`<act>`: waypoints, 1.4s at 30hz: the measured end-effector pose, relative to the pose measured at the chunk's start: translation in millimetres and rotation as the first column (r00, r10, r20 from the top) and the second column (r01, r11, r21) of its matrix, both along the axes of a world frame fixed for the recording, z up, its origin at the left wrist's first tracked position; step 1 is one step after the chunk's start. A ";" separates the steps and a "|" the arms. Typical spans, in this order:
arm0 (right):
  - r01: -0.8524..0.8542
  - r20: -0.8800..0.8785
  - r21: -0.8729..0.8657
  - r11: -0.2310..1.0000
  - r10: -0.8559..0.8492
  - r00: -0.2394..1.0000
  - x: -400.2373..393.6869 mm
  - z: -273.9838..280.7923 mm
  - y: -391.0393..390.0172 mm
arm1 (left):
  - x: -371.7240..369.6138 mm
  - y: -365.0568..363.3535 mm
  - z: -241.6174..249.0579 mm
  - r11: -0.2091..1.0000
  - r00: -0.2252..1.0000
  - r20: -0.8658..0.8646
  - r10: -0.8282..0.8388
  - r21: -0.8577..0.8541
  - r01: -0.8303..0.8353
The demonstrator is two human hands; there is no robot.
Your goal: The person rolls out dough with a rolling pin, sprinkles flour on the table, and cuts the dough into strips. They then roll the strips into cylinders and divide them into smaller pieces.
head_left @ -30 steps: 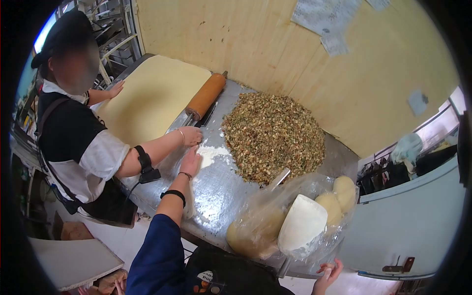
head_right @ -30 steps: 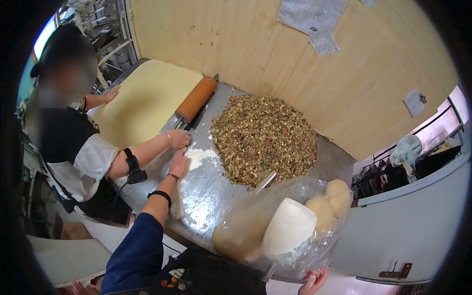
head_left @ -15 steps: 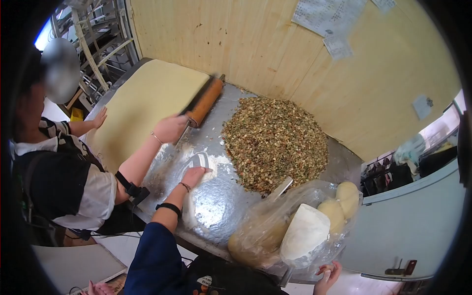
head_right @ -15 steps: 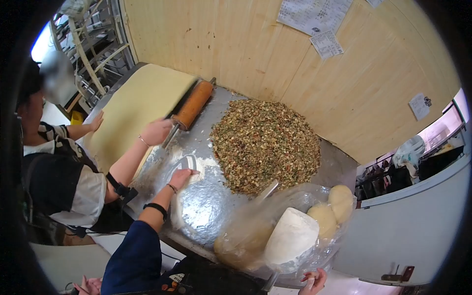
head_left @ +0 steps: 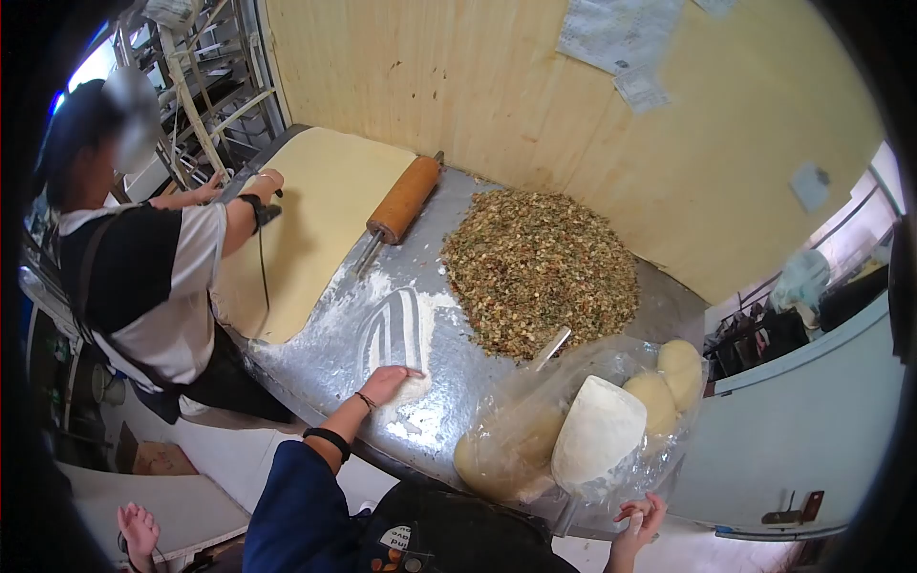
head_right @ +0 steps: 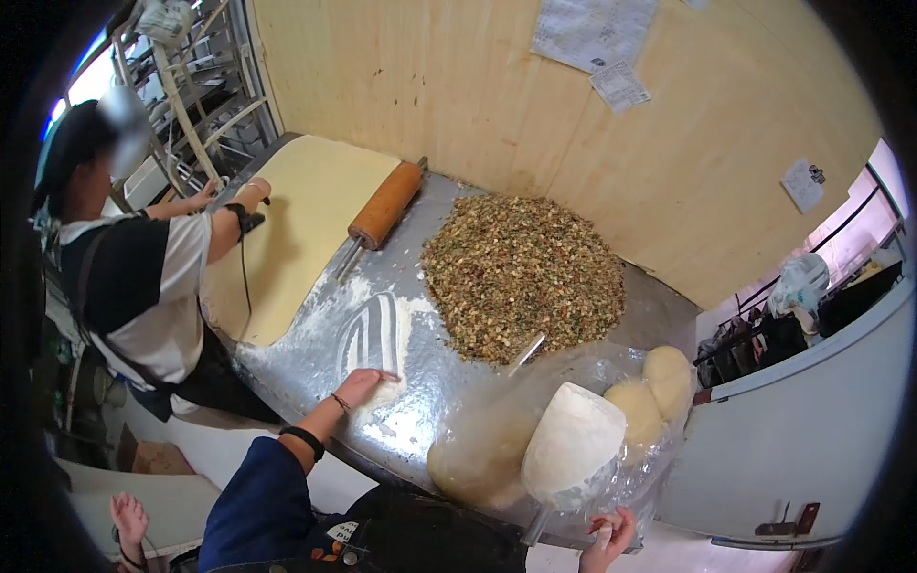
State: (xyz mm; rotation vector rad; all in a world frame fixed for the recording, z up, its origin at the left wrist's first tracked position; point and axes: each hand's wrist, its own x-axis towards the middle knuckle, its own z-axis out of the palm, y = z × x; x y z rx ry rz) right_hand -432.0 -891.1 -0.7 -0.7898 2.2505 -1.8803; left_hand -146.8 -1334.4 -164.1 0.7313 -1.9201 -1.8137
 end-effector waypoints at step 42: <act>-0.031 0.060 0.038 0.999 0.029 0.998 -9.3 -1.9 -10.7 | 6.2 -4.9 25.1 0.916 0.916 0.254 -0.311 -0.178 0.360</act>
